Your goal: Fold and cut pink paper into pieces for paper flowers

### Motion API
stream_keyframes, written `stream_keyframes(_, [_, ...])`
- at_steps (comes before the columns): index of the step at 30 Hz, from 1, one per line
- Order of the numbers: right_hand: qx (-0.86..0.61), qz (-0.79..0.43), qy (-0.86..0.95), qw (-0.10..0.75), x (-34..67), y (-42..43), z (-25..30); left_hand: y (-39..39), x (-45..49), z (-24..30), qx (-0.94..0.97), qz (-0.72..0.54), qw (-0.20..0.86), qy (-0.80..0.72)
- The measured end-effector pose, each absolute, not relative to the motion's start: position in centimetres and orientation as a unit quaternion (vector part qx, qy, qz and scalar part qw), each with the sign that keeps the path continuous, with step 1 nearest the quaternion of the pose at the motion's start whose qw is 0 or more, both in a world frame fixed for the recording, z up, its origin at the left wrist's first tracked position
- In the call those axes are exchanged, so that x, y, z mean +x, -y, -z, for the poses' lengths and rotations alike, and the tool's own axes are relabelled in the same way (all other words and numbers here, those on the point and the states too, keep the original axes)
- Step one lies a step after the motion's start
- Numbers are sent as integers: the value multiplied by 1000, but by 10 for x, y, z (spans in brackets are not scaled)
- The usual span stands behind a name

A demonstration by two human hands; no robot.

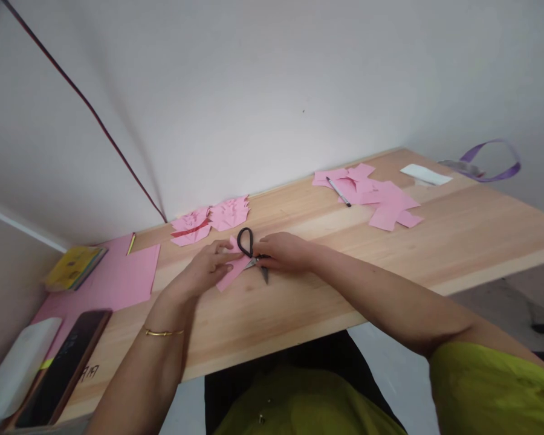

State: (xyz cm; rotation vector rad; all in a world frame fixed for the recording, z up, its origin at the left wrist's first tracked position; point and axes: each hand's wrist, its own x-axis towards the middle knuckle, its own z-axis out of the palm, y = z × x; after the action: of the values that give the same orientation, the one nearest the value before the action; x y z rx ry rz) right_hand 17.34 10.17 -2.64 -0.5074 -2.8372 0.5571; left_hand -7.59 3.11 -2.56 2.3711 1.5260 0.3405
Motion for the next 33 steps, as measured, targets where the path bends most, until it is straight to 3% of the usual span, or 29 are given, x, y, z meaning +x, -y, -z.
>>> stream_keyframes(8, [-168, -202, 960, 100, 175, -103, 25, -28, -82, 14, 812, -136, 240, -514])
stream_keyframes(16, [-167, -267, 948, 53, 183, -94, 6, -28, -84, 14, 804, -139, 249, -522])
stream_keyframes(24, [-237, -161, 958, 7, 186, -93, 6, -28, -84, 15, 802, -142, 247, -525])
stream_keyframes(33, [-215, -211, 952, 56, 180, -95, 10, -30, -84, 15, 807, -138, 245, -519])
